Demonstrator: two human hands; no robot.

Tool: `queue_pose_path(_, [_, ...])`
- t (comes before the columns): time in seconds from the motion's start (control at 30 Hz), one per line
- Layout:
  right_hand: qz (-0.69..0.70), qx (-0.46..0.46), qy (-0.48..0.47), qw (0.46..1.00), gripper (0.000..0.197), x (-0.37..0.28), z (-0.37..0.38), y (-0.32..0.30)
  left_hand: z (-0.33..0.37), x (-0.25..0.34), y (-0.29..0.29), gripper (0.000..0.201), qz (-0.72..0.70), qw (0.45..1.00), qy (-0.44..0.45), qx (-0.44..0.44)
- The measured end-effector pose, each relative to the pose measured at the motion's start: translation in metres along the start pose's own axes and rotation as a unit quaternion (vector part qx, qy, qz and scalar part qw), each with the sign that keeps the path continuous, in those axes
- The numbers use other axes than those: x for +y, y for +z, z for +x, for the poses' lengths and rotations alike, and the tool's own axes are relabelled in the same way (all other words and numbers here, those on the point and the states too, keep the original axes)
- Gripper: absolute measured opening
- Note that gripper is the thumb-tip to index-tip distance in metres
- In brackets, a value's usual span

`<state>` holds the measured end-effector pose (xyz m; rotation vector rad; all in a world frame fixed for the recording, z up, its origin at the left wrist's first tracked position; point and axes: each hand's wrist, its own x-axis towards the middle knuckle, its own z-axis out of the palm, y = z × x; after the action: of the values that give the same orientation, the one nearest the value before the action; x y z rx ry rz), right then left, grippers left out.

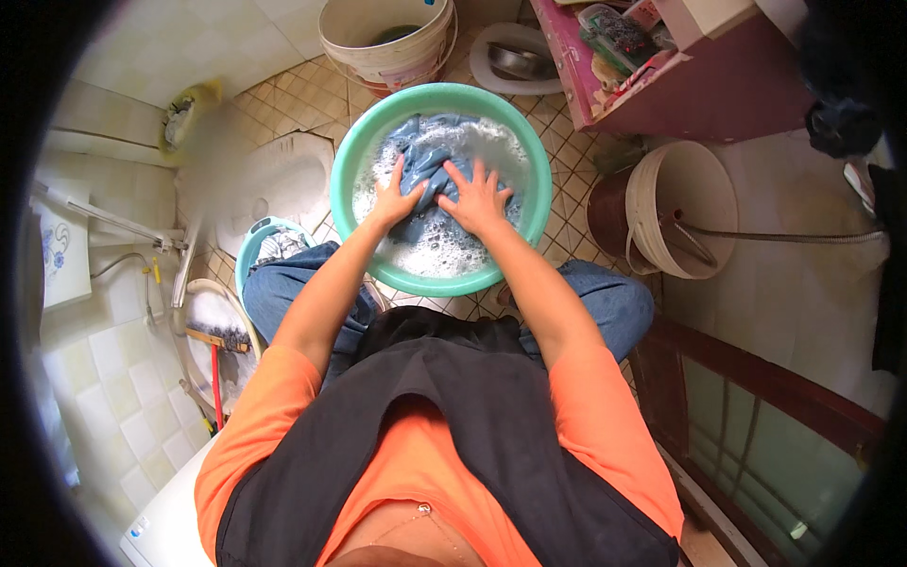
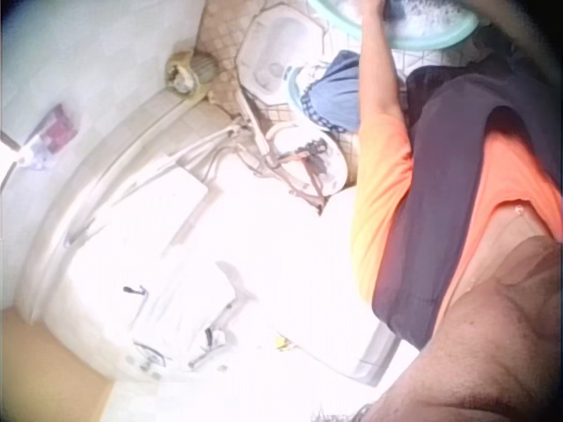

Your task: The person washes clothes in a basin by hand, then wrings them out and empties the water before starting to fill the basin again.

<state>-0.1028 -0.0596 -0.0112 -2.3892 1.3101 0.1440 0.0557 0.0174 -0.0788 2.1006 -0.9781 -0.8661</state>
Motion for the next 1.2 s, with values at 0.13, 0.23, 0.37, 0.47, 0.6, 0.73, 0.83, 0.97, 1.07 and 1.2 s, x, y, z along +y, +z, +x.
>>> queue_pose_path(0.13, [0.046, 0.075, 0.053, 0.995, 0.059, 0.003, 0.034, -0.009, 0.014, 0.033, 0.003, 0.094, -0.050, 0.994, -0.093, -0.029])
queue_pose_path(0.23, [-0.003, 0.113, 0.129, 0.985, 0.043, -0.004, 0.056, -0.020, 0.016, 0.036, 0.008, 0.097, -0.069, 0.997, -0.019, -0.009])
queue_pose_path(0.37, [0.158, 0.071, 0.168, 0.970, 0.041, 0.020, 0.072, -0.011, 0.028, 0.028, 0.007, 0.078, -0.165, 0.981, 0.010, 0.104])
queue_pose_path(0.47, [0.505, 0.106, 0.140, 0.845, 0.040, 0.032, 0.070, -0.014, 0.035, 0.050, -0.009, 0.062, -0.424, 0.906, -0.020, -0.003])
queue_pose_path(0.6, [0.696, 0.075, 0.051, 0.712, 0.025, 0.028, 0.030, -0.041, 0.026, 0.071, -0.044, 0.060, -0.653, 0.720, -0.130, -0.193])
queue_pose_path(0.73, [0.622, 0.059, 0.029, 0.781, 0.022, 0.040, 0.003, -0.064, -0.007, 0.109, -0.063, 0.044, -0.685, 0.660, -0.125, -0.282])
queue_pose_path(0.83, [0.441, 0.098, 0.032, 0.892, 0.036, 0.037, -0.006, -0.069, 0.000, 0.078, -0.053, 0.039, -0.585, 0.770, -0.067, -0.244])
queue_pose_path(0.97, [0.270, 0.229, -0.123, 0.927, 0.067, -0.009, -0.022, -0.066, -0.012, 0.065, -0.041, 0.033, -0.387, 0.889, -0.012, -0.246])
queue_pose_path(1.07, [0.104, 0.122, -0.129, 0.979, 0.062, -0.007, -0.024, -0.042, -0.025, 0.077, -0.052, 0.057, 0.005, 0.956, 0.135, -0.262])
queue_pose_path(1.2, [-0.019, 0.050, -0.087, 0.995, 0.060, 0.010, -0.015, -0.018, -0.053, 0.077, -0.055, 0.092, 0.199, 0.962, 0.137, -0.126])
